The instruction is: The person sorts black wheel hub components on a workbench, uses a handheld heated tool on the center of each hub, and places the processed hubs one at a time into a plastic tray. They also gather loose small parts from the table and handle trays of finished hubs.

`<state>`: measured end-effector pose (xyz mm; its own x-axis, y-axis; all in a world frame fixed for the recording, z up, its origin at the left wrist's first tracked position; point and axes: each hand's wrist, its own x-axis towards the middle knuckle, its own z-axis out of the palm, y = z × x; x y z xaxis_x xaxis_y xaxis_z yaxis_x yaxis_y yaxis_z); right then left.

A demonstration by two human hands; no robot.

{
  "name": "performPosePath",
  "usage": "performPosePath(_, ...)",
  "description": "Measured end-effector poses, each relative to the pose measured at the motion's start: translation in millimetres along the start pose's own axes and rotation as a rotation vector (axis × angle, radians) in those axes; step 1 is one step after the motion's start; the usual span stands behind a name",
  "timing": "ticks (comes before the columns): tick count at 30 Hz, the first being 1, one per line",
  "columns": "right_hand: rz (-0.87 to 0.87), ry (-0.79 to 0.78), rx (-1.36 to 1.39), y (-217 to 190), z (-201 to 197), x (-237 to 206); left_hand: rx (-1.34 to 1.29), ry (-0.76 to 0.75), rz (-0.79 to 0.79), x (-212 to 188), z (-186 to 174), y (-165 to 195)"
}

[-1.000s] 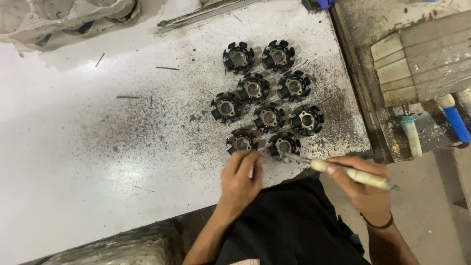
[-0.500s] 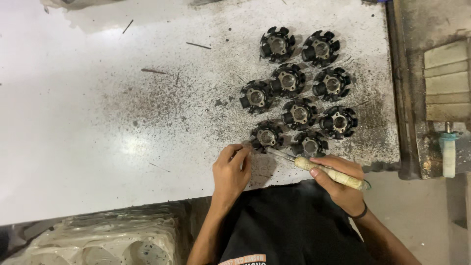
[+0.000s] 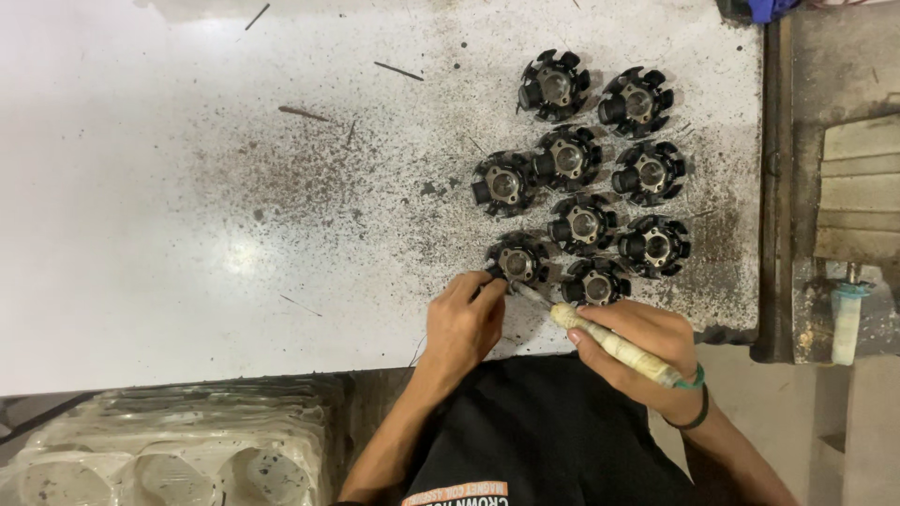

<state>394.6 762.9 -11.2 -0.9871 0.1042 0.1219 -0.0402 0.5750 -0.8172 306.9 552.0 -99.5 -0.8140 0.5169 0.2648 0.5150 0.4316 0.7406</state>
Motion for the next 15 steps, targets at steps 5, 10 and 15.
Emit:
performPosePath(5,-0.052,-0.093,-0.023,-7.4,-3.6,10.2,-0.047,0.01,-0.004,3.0,3.6,2.1)
performPosePath(10,0.03,-0.038,0.142,27.1,-8.8,0.0,-0.095,0.029,-0.018,9.7,-16.8,13.6)
performPosePath(15,0.227,0.186,0.456,68.9,-8.5,1.1,-0.022,0.325,0.003,21.0,-58.0,15.5)
